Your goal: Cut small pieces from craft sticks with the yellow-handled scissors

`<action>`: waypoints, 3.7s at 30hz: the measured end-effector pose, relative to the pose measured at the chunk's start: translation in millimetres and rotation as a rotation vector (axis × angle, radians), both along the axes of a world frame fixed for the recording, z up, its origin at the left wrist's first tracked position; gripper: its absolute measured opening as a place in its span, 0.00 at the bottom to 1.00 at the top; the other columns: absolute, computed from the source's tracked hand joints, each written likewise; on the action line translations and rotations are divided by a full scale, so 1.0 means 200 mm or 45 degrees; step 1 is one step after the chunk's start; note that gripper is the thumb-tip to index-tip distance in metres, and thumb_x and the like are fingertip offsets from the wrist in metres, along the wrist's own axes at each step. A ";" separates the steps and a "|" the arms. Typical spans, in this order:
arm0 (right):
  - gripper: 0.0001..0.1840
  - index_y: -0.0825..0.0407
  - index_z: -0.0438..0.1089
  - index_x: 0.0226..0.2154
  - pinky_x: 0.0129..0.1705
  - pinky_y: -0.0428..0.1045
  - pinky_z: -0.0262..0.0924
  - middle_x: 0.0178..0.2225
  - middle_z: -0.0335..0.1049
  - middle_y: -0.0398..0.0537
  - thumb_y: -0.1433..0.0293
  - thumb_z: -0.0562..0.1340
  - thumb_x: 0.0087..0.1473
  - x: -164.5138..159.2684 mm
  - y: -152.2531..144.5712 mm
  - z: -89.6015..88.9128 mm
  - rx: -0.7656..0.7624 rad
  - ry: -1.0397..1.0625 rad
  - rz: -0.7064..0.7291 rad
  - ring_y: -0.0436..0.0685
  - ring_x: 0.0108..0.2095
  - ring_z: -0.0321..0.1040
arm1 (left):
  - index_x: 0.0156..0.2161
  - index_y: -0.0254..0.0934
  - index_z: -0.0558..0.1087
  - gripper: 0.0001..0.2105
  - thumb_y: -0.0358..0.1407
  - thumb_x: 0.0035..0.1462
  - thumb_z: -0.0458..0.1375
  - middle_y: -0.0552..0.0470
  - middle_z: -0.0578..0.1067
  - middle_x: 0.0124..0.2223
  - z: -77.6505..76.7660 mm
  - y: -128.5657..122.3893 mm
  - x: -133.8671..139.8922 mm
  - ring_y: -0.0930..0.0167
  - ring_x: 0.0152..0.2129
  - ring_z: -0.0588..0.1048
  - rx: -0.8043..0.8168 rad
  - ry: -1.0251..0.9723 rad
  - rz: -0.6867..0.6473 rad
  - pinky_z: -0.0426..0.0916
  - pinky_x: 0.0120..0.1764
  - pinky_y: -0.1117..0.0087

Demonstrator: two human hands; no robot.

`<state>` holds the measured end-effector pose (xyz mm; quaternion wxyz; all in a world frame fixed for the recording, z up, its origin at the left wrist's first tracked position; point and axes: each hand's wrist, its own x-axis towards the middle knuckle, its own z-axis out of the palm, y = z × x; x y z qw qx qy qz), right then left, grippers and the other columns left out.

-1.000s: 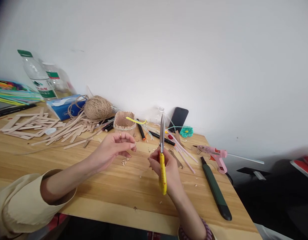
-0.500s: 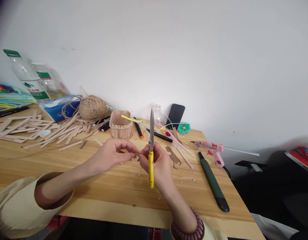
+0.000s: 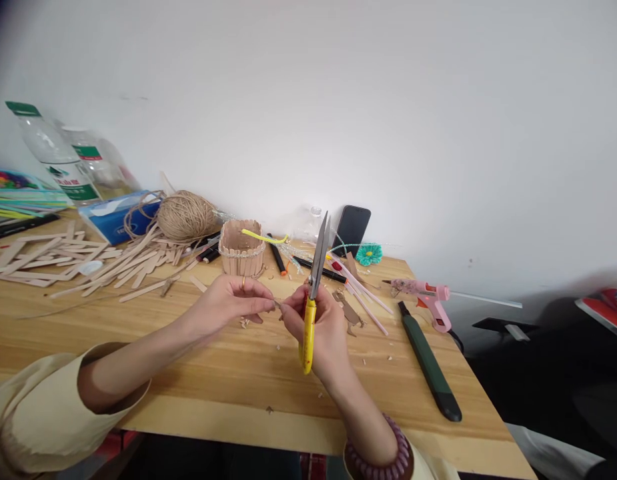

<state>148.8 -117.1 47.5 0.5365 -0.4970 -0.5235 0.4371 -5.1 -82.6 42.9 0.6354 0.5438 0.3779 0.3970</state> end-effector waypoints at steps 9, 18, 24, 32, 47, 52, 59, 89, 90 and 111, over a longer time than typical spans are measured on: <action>0.12 0.50 0.58 0.23 0.22 0.45 0.52 0.19 0.57 0.37 0.64 0.63 0.42 0.02 0.01 -0.03 -0.041 -0.167 0.092 0.48 0.19 0.54 | 0.23 0.35 0.76 0.01 0.31 0.42 0.62 0.52 0.75 0.24 0.02 0.00 0.00 0.74 0.22 0.72 -0.017 -0.030 0.060 0.68 0.27 0.75; 0.17 0.52 0.62 0.29 0.27 0.47 0.52 0.24 0.59 0.41 0.55 0.60 0.47 0.11 -0.10 0.02 -0.162 -0.672 0.380 0.52 0.25 0.55 | 0.23 0.34 0.75 0.03 0.32 0.40 0.63 0.53 0.75 0.24 0.09 0.01 -0.03 0.75 0.22 0.71 -0.021 -0.191 0.236 0.68 0.26 0.76; 0.22 0.52 0.60 0.30 0.28 0.49 0.53 0.26 0.60 0.43 0.49 0.54 0.50 0.08 -0.11 0.02 -0.137 -0.765 0.479 0.54 0.27 0.57 | 0.24 0.34 0.75 0.04 0.32 0.41 0.63 0.54 0.75 0.24 0.09 0.00 -0.03 0.75 0.24 0.71 0.047 -0.208 0.314 0.68 0.26 0.75; 0.26 0.51 0.59 0.30 0.30 0.50 0.53 0.27 0.59 0.44 0.45 0.51 0.49 0.05 -0.08 0.01 -0.155 -0.758 0.499 0.55 0.28 0.57 | 0.24 0.34 0.74 0.04 0.33 0.42 0.63 0.54 0.75 0.24 0.08 -0.01 -0.03 0.75 0.24 0.72 0.032 -0.249 0.336 0.68 0.27 0.76; 0.28 0.51 0.57 0.26 0.29 0.48 0.51 0.25 0.55 0.42 0.42 0.51 0.47 0.02 -0.08 0.03 -0.207 -0.665 0.484 0.53 0.27 0.53 | 0.24 0.33 0.73 0.03 0.31 0.43 0.62 0.55 0.74 0.24 0.08 0.00 -0.03 0.77 0.23 0.71 0.015 -0.224 0.284 0.67 0.28 0.77; 0.28 0.51 0.53 0.25 0.27 0.47 0.46 0.24 0.50 0.39 0.42 0.50 0.47 0.02 -0.07 0.02 -0.228 -0.687 0.497 0.51 0.25 0.48 | 0.25 0.32 0.74 0.03 0.32 0.44 0.62 0.55 0.74 0.25 0.07 0.00 -0.03 0.77 0.23 0.71 0.008 -0.228 0.263 0.68 0.29 0.76; 0.25 0.50 0.52 0.25 0.28 0.48 0.46 0.24 0.50 0.39 0.45 0.51 0.49 0.03 -0.07 0.00 -0.191 -0.728 0.461 0.52 0.26 0.48 | 0.26 0.33 0.75 0.04 0.33 0.43 0.63 0.54 0.75 0.26 0.07 0.01 -0.04 0.75 0.26 0.71 -0.014 -0.261 0.237 0.68 0.28 0.76; 0.24 0.51 0.62 0.31 0.28 0.47 0.50 0.26 0.55 0.40 0.47 0.52 0.52 0.07 -0.09 -0.01 -0.181 -0.546 0.606 0.51 0.26 0.51 | 0.23 0.32 0.74 0.04 0.31 0.40 0.63 0.54 0.74 0.22 0.07 0.02 -0.04 0.77 0.22 0.71 -0.108 -0.221 0.214 0.68 0.26 0.76; 0.24 0.52 0.62 0.31 0.28 0.47 0.50 0.26 0.55 0.41 0.47 0.52 0.52 0.07 -0.09 -0.01 -0.181 -0.539 0.602 0.51 0.26 0.51 | 0.23 0.31 0.74 0.04 0.31 0.40 0.63 0.54 0.74 0.23 0.07 0.02 -0.04 0.76 0.22 0.71 -0.109 -0.220 0.211 0.68 0.27 0.75; 0.26 0.52 0.61 0.29 0.26 0.47 0.50 0.23 0.51 0.39 0.45 0.50 0.52 0.06 -0.10 0.00 -0.182 -0.614 0.571 0.50 0.24 0.50 | 0.23 0.32 0.73 0.04 0.31 0.40 0.63 0.55 0.74 0.22 0.07 0.01 -0.04 0.77 0.21 0.71 -0.111 -0.232 0.232 0.68 0.29 0.74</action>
